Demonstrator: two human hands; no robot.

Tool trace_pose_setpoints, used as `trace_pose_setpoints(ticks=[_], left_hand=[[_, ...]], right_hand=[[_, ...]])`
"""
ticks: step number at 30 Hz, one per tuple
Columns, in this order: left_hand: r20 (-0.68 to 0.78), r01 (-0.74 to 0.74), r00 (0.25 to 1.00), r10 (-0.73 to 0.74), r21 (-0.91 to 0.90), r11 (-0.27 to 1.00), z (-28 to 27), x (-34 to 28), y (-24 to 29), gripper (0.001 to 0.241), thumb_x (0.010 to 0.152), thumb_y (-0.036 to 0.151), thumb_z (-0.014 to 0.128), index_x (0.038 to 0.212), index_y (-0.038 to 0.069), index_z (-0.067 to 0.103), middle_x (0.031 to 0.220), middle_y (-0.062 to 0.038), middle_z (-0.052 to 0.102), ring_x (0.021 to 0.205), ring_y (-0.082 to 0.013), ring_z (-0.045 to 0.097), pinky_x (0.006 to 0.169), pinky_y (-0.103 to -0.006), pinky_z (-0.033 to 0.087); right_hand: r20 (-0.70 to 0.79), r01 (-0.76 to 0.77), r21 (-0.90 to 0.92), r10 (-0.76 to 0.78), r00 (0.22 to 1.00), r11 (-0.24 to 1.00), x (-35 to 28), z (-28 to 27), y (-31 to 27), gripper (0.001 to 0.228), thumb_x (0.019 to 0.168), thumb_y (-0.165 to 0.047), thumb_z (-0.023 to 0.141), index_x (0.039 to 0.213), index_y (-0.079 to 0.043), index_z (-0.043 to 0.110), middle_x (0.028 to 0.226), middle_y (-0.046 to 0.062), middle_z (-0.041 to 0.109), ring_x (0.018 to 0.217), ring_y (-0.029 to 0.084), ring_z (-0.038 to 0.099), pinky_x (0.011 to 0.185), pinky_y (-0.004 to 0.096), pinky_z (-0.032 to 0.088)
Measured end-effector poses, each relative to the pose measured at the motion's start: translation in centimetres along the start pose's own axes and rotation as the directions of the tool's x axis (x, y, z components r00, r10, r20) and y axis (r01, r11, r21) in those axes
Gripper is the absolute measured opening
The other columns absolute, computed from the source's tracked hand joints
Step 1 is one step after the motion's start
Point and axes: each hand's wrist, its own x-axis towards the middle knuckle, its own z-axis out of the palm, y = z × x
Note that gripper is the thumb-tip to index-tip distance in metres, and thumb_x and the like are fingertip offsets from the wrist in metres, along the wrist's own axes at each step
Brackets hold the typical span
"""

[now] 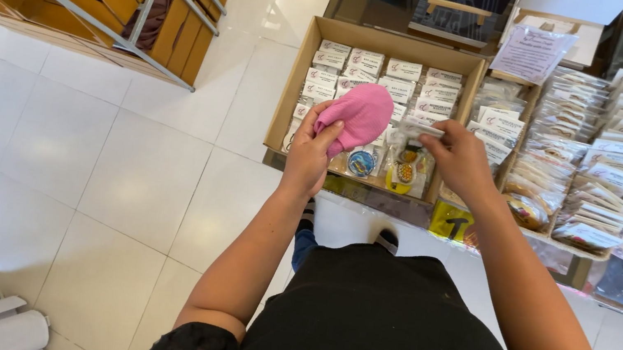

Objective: Organizing and picking through small merchandise items like stickers and pins on a display table.

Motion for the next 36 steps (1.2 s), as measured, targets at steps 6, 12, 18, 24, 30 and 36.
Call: trace_pose_setpoints(ticks=[6,12,18,24,30,36], left_hand=[[0.089,-0.043,0.996,0.029,0.168,0.985,3.7,1.0,-0.6,0.033,0.102,0.003,0.060,0.135,0.006,0.057,0.129,-0.010,0.061,0.119,-0.0175,0.061,0.101,-0.0312,0.055],[0.356,-0.313,0.932,0.066,0.699,0.643,10.6,-1.4,0.5,0.046,0.095,0.001,0.061,0.137,0.020,0.056,0.134,-0.006,0.064,0.108,-0.0163,0.068,0.082,-0.0304,0.062],[0.840,-0.847,0.530,0.115,0.517,0.122,10.6,-3.7,-6.7,0.050,0.085,0.001,0.068,0.132,0.016,0.059,0.138,-0.010,0.059,0.126,-0.0348,0.056,0.112,-0.0475,0.047],[0.761,-0.717,0.646,-0.054,0.630,0.298,11.1,-4.2,-4.0,0.035,0.091,0.005,0.068,0.125,0.016,0.064,0.129,-0.008,0.069,0.114,-0.0300,0.062,0.104,-0.0439,0.050],[0.218,0.055,0.947,-0.236,0.614,0.787,8.7,-0.1,-5.4,0.030,0.103,0.006,0.059,0.132,0.009,0.063,0.112,-0.016,0.067,0.096,-0.0215,0.062,0.077,-0.0300,0.055],[0.193,0.344,0.892,-0.409,0.298,0.891,7.9,0.7,-10.9,0.041,0.099,0.007,0.057,0.140,0.006,0.053,0.125,-0.011,0.062,0.108,-0.0214,0.065,0.091,-0.0330,0.060]], right_hand=[[0.092,-0.172,0.919,0.232,0.968,0.356,-0.3,-1.9,6.2,0.019,0.105,-0.022,0.063,0.117,-0.009,0.057,0.108,0.004,0.073,0.092,0.017,0.072,0.073,0.038,0.058],[0.196,-0.243,0.965,0.344,0.918,0.100,-3.1,-1.4,8.7,0.019,0.103,-0.018,0.054,0.120,-0.011,0.058,0.114,0.003,0.070,0.101,0.017,0.073,0.087,0.042,0.065],[0.133,-0.164,0.980,0.242,0.961,0.111,-4.8,-0.9,11.2,0.021,0.105,-0.011,0.052,0.123,-0.004,0.060,0.117,0.012,0.070,0.101,0.022,0.071,0.089,0.039,0.060],[0.075,-0.105,0.991,0.315,0.946,0.079,-6.4,-2.3,12.6,0.010,0.108,-0.011,0.051,0.116,-0.005,0.053,0.114,0.009,0.067,0.100,0.020,0.071,0.090,0.039,0.063],[0.088,-0.135,0.980,0.294,0.952,0.145,-8.5,-3.5,11.6,0.026,0.106,-0.012,0.053,0.130,-0.004,0.058,0.117,0.006,0.070,0.099,0.015,0.069,0.079,0.030,0.058],[0.084,-0.125,0.981,0.258,0.963,0.149,-8.2,-3.1,12.8,0.029,0.105,-0.008,0.063,0.132,-0.001,0.058,0.117,0.006,0.070,0.101,0.016,0.068,0.083,0.031,0.058]])
